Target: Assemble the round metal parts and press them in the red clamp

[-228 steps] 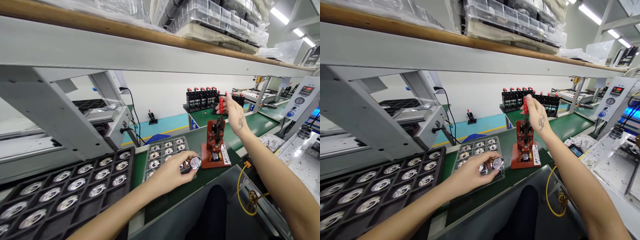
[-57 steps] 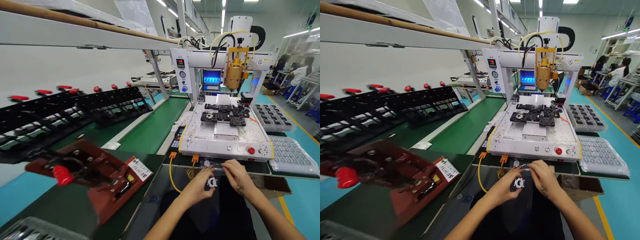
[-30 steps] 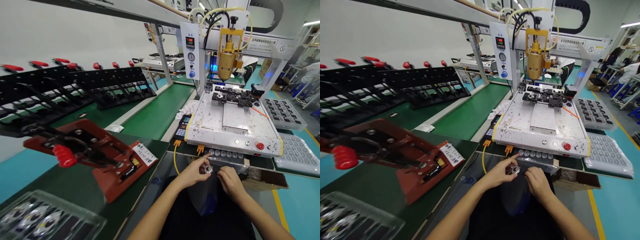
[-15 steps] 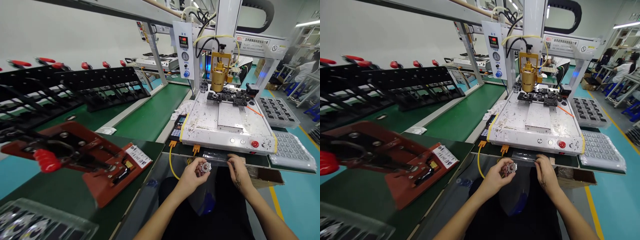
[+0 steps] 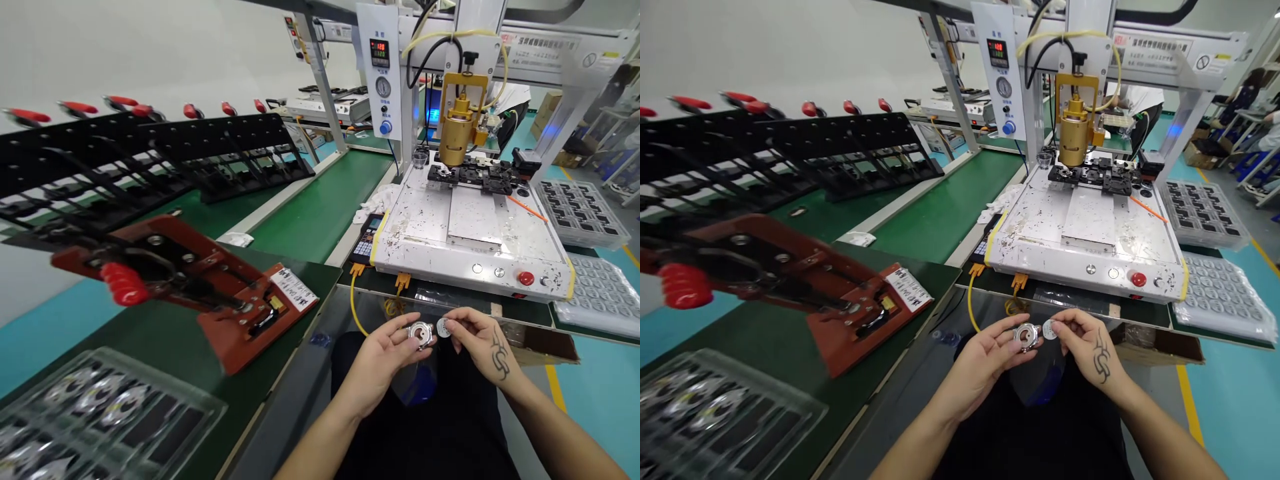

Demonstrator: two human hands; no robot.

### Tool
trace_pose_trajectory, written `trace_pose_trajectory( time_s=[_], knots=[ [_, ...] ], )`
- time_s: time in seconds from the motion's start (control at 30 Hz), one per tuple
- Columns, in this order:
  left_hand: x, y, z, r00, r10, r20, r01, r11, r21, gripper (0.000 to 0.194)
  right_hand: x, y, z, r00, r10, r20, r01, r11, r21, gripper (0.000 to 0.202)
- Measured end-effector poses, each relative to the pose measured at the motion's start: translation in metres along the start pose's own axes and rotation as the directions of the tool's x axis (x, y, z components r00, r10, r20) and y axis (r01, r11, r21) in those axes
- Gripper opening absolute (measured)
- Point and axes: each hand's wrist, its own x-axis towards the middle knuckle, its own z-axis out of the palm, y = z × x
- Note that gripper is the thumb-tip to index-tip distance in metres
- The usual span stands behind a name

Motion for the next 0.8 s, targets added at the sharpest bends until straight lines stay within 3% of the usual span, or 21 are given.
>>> trace_pose_trajectory(
  time_s=[0.3,0.53,0.63,0.8],
  knots=[
    [-0.016,-0.001,0.005,0.998,0.067,0.012,-0.066,0.997,-0.039,0.055,-0.009,0.015,-0.007,0.970,0.136,0.202,-0.182,0.956,0.230,0.038],
    [-0.021,-0.003,0.007,0.995,0.092,0.048,-0.091,0.996,-0.021,0.050,-0.010,-0.001,-0.009,0.946,0.163,0.282,-0.215,0.963,0.164,0.040],
    [-0.022,-0.004,0.006,0.994,0.097,0.057,-0.096,0.995,-0.015,0.050,-0.009,-0.012,-0.009,0.953,0.150,0.261,-0.160,0.987,0.017,0.044],
    [-0.024,-0.003,0.006,0.990,0.121,0.072,-0.122,0.993,0.002,0.051,-0.008,-0.027,-0.003,0.973,-0.087,0.213,0.119,0.983,-0.140,0.037]
  ],
)
